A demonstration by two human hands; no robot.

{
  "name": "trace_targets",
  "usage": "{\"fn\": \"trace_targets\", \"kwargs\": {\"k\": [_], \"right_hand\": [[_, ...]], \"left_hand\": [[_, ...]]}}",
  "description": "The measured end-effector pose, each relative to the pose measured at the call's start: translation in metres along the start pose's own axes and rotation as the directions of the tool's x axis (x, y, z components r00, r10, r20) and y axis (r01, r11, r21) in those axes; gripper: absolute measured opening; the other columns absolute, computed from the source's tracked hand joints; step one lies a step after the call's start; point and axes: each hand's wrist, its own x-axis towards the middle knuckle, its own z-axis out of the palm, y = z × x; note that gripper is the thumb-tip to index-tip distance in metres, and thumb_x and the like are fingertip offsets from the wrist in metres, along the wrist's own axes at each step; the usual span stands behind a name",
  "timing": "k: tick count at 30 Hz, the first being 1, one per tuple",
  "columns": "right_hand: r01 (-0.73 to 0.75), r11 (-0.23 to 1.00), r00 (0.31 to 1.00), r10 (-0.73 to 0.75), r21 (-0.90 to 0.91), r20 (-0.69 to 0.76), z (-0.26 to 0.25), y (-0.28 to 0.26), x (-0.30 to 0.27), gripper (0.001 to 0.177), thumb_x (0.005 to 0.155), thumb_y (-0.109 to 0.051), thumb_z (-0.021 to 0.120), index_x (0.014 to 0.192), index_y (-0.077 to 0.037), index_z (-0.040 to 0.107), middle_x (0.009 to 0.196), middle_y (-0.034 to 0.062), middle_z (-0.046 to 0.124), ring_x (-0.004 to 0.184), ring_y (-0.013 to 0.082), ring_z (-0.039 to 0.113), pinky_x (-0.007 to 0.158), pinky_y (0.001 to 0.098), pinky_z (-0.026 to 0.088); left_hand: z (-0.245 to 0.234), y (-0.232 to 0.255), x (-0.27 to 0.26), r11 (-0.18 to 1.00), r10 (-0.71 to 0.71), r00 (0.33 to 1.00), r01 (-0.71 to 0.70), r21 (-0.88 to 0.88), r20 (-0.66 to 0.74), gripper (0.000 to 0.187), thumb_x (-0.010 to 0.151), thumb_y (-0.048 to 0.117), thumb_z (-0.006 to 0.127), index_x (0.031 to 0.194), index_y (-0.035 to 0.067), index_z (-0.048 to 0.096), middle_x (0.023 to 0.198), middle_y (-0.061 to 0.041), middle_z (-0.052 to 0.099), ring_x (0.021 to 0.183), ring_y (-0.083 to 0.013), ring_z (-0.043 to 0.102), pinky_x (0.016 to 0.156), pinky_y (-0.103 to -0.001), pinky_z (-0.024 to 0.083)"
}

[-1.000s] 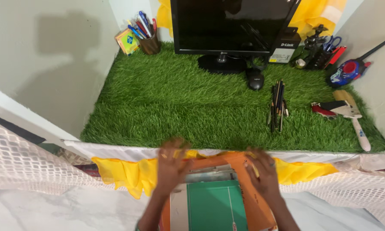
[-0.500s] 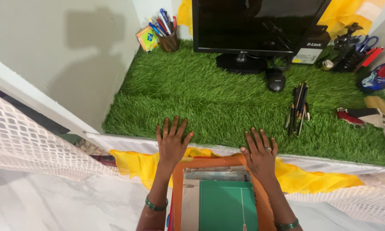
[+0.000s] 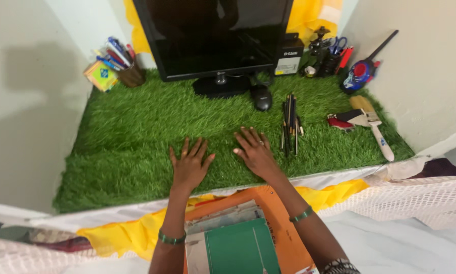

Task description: The person organizes a cluttered desk by picking up pens, pencils, and an eraser, placing them into a pen holder. They then remove a stack of files and folders, clear the surface, and place the files back in a neat stack.

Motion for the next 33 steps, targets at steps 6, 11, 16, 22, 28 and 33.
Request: {"fn": "trace_targets", "kwargs": {"k": [6, 11, 16, 22, 28, 33], "right_hand": [[-0.004, 0.99, 0.996, 0.017, -0.14, 0.092, 0.023, 0.007, -0.005, 0.055, 0.106, -0.05, 0.042, 0.15, -0.019, 0.048, 0.16, 0.0106, 0.041, 0.147, 0.0383, 0.035, 0.118, 0.0649, 0.025], [-0.026, 0.986, 0.991, 0.047, -0.167, 0.123, 0.026, 0.01, 0.008, 0.057, 0.107, -0.05, 0.034, 0.154, -0.021, 0.044, 0.163, 0.0067, 0.036, 0.151, 0.0363, 0.028, 0.119, 0.0645, 0.02], [-0.031, 0.989, 0.98, 0.058, -0.146, 0.188, 0.026, 0.014, 0.019, 0.059, 0.106, -0.05, 0.029, 0.155, -0.021, 0.04, 0.163, 0.0072, 0.033, 0.149, 0.0373, 0.024, 0.116, 0.0647, 0.017], [-0.027, 0.991, 0.999, 0.033, -0.13, 0.038, 0.009, 0.001, 0.012, 0.055, 0.107, -0.049, 0.037, 0.154, -0.021, 0.044, 0.161, 0.0055, 0.043, 0.152, 0.0347, 0.031, 0.121, 0.0624, 0.022], [0.013, 0.992, 0.999, -0.007, -0.128, 0.045, 0.007, -0.023, -0.013, 0.053, 0.109, -0.044, 0.035, 0.153, -0.017, 0.047, 0.158, 0.0085, 0.048, 0.148, 0.0327, 0.04, 0.12, 0.0611, 0.027], [0.011, 0.999, 0.995, -0.006, 0.053, -0.096, 0.01, -0.02, -0.011, 0.048, 0.104, -0.038, 0.052, 0.146, -0.015, 0.055, 0.152, 0.0097, 0.054, 0.144, 0.0328, 0.046, 0.117, 0.058, 0.034]], "left_hand": [[-0.002, -0.005, -0.017, 1.0, -0.005, 1.0, 0.005, 0.012, 0.031, 0.066, 0.101, 0.064, 0.028, 0.155, 0.028, 0.041, 0.163, 0.007, 0.034, 0.153, -0.0246, 0.022, 0.12, -0.069, 0.0], [-0.005, -0.008, -0.001, 1.0, 0.012, 0.996, -0.012, 0.004, 0.09, 0.068, 0.101, 0.064, 0.021, 0.158, 0.029, 0.03, 0.167, 0.008, 0.022, 0.155, -0.0225, 0.009, 0.117, -0.071, -0.005], [-0.011, -0.011, 0.007, 1.0, -0.007, 0.978, 0.007, -0.001, 0.21, 0.071, 0.099, 0.066, 0.017, 0.16, 0.031, 0.023, 0.169, 0.011, 0.013, 0.156, -0.0184, 0.003, 0.119, -0.069, -0.009], [-0.018, -0.006, 0.005, 1.0, -0.015, 0.972, 0.018, -0.008, 0.237, 0.072, 0.098, 0.067, 0.015, 0.161, 0.032, 0.02, 0.169, 0.012, 0.011, 0.156, -0.0175, 0.002, 0.119, -0.068, -0.01], [-0.015, -0.006, 0.005, 1.0, -0.026, 0.97, 0.025, 0.007, 0.243, 0.073, 0.098, 0.068, 0.013, 0.161, 0.032, 0.019, 0.169, 0.012, 0.01, 0.156, -0.0175, 0.002, 0.12, -0.067, -0.01], [-0.014, -0.007, 0.004, 1.0, -0.025, 0.972, 0.023, 0.011, 0.234, 0.073, 0.098, 0.069, 0.014, 0.161, 0.033, 0.019, 0.169, 0.012, 0.011, 0.156, -0.0167, 0.002, 0.12, -0.068, -0.009]]}}
